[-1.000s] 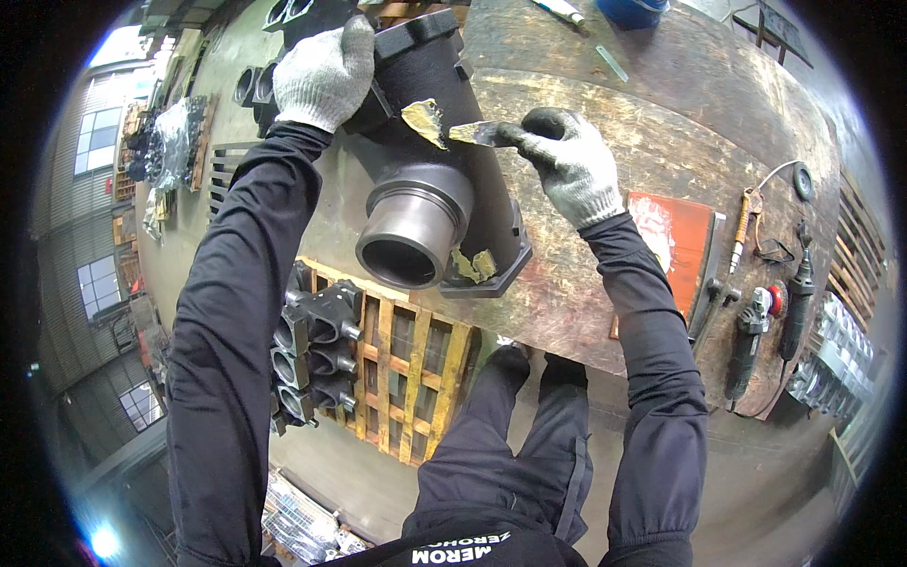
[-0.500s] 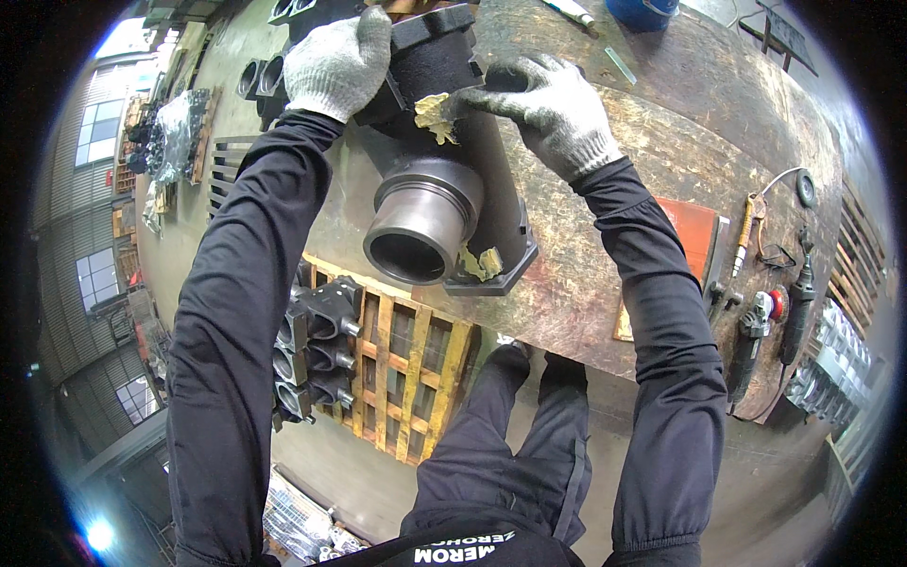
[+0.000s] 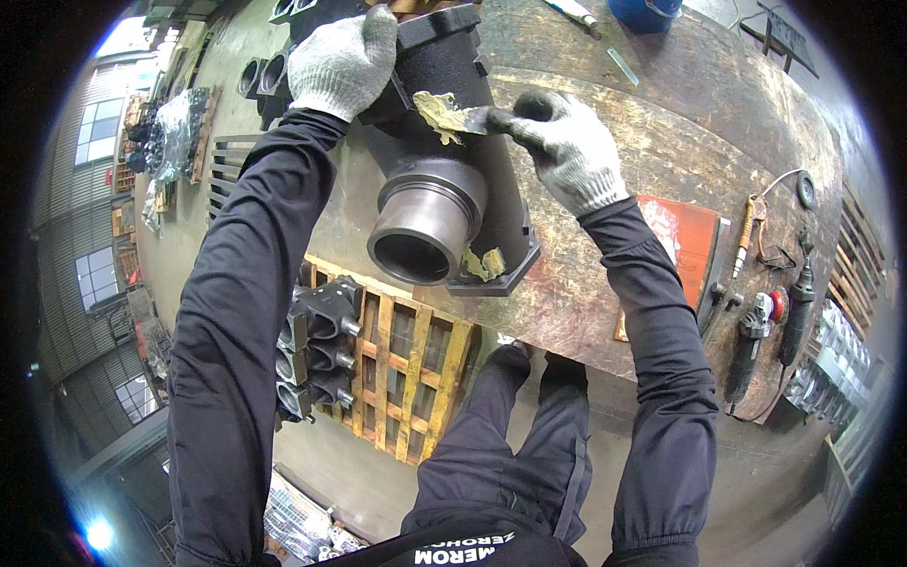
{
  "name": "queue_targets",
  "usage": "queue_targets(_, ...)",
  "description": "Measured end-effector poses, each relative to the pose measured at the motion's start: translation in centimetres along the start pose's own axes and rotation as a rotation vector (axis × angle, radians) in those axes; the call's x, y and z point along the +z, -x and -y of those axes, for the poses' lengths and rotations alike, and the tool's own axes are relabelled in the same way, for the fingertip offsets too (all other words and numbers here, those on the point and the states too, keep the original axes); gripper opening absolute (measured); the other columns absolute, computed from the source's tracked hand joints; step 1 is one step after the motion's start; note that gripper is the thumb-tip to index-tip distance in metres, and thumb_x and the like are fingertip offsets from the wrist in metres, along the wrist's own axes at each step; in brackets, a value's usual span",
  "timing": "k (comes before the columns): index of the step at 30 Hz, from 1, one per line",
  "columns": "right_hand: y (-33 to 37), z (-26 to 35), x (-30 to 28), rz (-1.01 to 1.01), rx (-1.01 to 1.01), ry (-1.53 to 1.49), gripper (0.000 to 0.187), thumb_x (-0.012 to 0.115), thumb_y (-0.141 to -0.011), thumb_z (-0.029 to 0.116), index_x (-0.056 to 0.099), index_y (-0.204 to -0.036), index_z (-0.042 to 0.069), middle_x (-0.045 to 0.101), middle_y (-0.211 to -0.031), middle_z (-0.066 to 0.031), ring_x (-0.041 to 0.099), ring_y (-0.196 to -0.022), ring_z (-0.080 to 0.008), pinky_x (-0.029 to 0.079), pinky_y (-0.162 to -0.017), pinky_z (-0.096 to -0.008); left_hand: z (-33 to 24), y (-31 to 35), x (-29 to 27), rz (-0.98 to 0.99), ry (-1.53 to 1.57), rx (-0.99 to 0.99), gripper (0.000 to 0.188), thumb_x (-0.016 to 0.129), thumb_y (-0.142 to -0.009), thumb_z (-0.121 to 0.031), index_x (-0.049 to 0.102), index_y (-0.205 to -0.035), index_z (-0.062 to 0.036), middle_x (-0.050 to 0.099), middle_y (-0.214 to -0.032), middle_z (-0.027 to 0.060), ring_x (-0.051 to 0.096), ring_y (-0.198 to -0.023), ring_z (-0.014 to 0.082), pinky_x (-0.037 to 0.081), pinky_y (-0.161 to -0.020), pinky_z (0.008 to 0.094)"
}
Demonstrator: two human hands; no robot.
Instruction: The person picks up a black metal exhaust manifold from a pallet and places it on a workbench. Using a small metal spatula, they scoop a yellow paste from a red board and apply it to several seams and edges of the manifold, rotating the part to reach different areas.
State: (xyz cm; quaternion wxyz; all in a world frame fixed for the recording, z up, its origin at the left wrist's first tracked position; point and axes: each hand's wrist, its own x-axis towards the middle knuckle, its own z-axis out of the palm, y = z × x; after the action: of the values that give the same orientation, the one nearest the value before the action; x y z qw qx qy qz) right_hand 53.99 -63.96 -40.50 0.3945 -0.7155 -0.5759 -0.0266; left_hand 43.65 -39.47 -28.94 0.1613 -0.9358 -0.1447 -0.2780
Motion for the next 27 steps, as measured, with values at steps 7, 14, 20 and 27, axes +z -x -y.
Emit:
queue_targets(7, -1.1, -0.2, -0.2, -0.092, -0.033, 0.008, 0.040, 0.075, -0.088, 0.007, 0.076, -0.123, 0.025, 0.072, -0.117, -0.0100, 0.070, -0.106, -0.0282, 0.059, -0.091, -0.0375, -0.2, -0.1, -0.1, 0.027, 0.008, -0.032, 0.050, 0.046, -0.105, -0.037, 0.069, -0.068, -0.0128, 0.068, -0.064, 0.0151, 0.067, -0.059, 0.0371, 0.054, -0.060, 0.0504)
queue_targets(14, 1.2, -0.6, 3.5, -0.015, 0.213, -0.397, 0.051, 0.076, -0.087, 0.004, 0.073, -0.128, 0.034, 0.071, -0.115, -0.0083, 0.070, -0.101, -0.0289, 0.059, -0.087, -0.0375, 0.3, 0.0, 0.2, 0.039, 0.027, 0.013, 0.048, 0.048, -0.105, -0.035, 0.069, -0.070, -0.0111, 0.068, -0.065, 0.0163, 0.067, -0.061, 0.0378, 0.054, -0.061, 0.0502)
queue_targets(20, 4.9, -0.4, 4.1, -0.012, 0.518, -0.892, 0.035, 0.080, -0.092, 0.010, 0.064, -0.118, -0.007, 0.069, -0.114, -0.0127, 0.068, -0.103, -0.0174, 0.057, -0.086, -0.0283, 1.3, 0.0, 0.6, 0.129, 0.047, -0.045, 0.056, 0.040, -0.106, -0.049, 0.075, -0.085, -0.0111, 0.073, -0.081, 0.0171, 0.071, -0.077, 0.0398, 0.056, -0.072, 0.0494)
queue_targets(27, -0.8, -1.6, 2.1, -0.082, 0.175, -0.353, 0.033, 0.075, -0.091, 0.009, 0.071, -0.123, 0.016, 0.071, -0.115, -0.0100, 0.070, -0.103, -0.0246, 0.059, -0.088, -0.0346, 0.5, 0.2, 0.6, -0.037, -0.010, 0.047, 0.045, 0.051, -0.103, -0.034, 0.067, -0.068, -0.0106, 0.067, -0.064, 0.0161, 0.066, -0.059, 0.0378, 0.054, -0.060, 0.0506)
